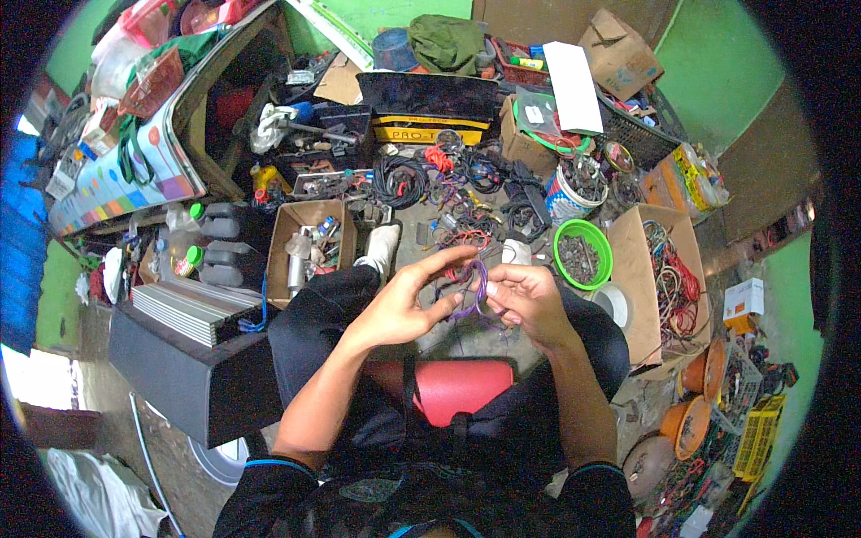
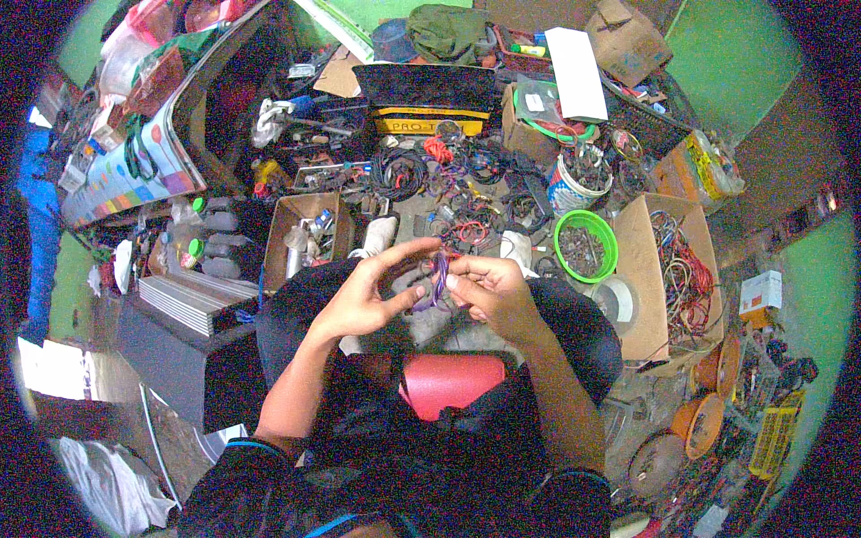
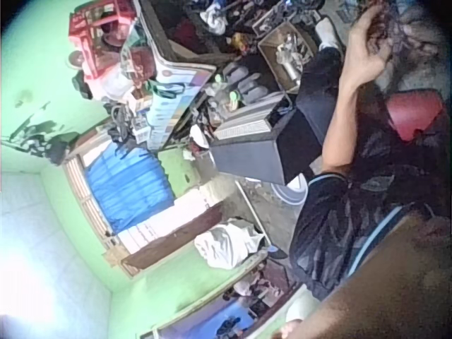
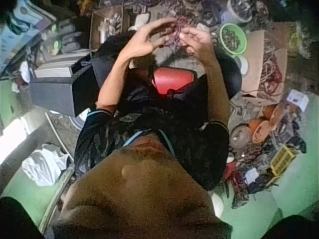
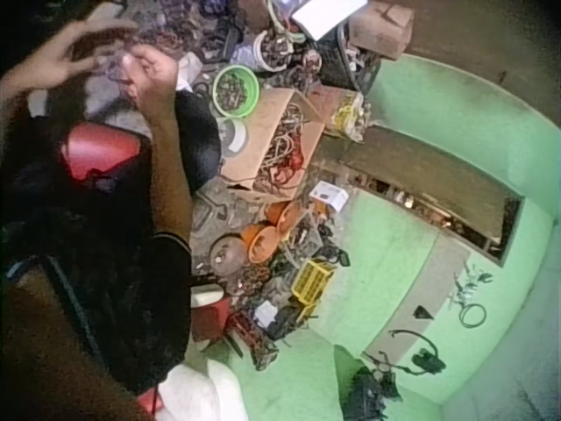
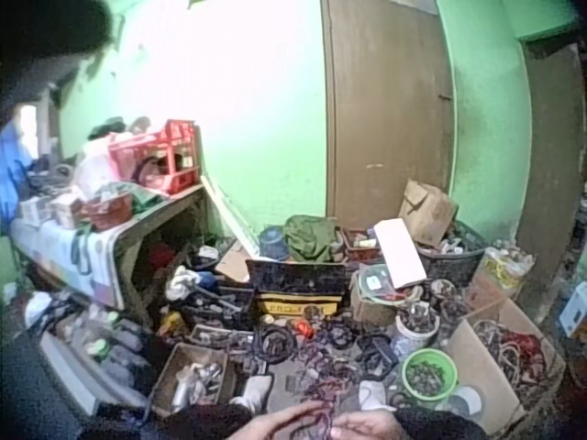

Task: The person sits cross-legged and untangles a bundle of purple and red wires. They strip the insulation from the wire ends using a small tool and then twist the exposed strands together to join them.

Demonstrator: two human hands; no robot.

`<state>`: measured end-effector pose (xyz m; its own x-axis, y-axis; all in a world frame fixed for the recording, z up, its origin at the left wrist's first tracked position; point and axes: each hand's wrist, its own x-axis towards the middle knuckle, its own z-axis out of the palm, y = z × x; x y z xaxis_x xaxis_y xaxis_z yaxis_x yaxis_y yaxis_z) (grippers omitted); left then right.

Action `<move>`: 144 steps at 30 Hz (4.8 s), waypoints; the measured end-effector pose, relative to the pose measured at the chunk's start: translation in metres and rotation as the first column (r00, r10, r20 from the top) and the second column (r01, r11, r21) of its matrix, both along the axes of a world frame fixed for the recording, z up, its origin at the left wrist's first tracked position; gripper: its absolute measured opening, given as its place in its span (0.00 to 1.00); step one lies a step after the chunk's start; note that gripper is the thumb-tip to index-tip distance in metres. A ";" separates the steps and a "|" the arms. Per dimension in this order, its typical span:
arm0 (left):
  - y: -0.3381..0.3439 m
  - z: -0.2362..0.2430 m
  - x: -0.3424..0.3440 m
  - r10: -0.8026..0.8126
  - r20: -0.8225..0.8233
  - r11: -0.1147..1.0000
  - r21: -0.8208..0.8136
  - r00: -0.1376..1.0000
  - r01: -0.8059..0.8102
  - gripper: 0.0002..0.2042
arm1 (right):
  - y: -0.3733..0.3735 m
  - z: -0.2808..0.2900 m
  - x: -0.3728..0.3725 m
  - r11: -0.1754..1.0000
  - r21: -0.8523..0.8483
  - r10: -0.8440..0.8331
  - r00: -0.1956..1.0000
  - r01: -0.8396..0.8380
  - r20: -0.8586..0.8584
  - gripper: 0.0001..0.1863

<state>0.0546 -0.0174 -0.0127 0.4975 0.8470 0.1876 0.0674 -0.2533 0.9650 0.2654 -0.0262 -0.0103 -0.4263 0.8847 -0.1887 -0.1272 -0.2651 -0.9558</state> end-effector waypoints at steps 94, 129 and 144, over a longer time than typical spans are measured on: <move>0.004 -0.002 -0.008 0.087 -0.101 0.994 0.080 0.991 -0.079 0.18 | 0.005 -0.009 -0.015 0.904 0.270 -0.387 0.902 0.331 0.192 0.06; 0.015 0.003 -0.029 0.373 0.647 0.924 -0.195 0.665 -0.329 0.27 | 0.003 -0.027 -0.012 0.957 0.208 -0.263 0.909 0.203 0.322 0.04; 0.003 0.000 -0.001 0.518 0.135 0.845 0.069 0.844 -0.530 0.07 | 0.006 -0.018 -0.010 0.971 -0.016 -0.237 0.966 0.237 -0.105 0.10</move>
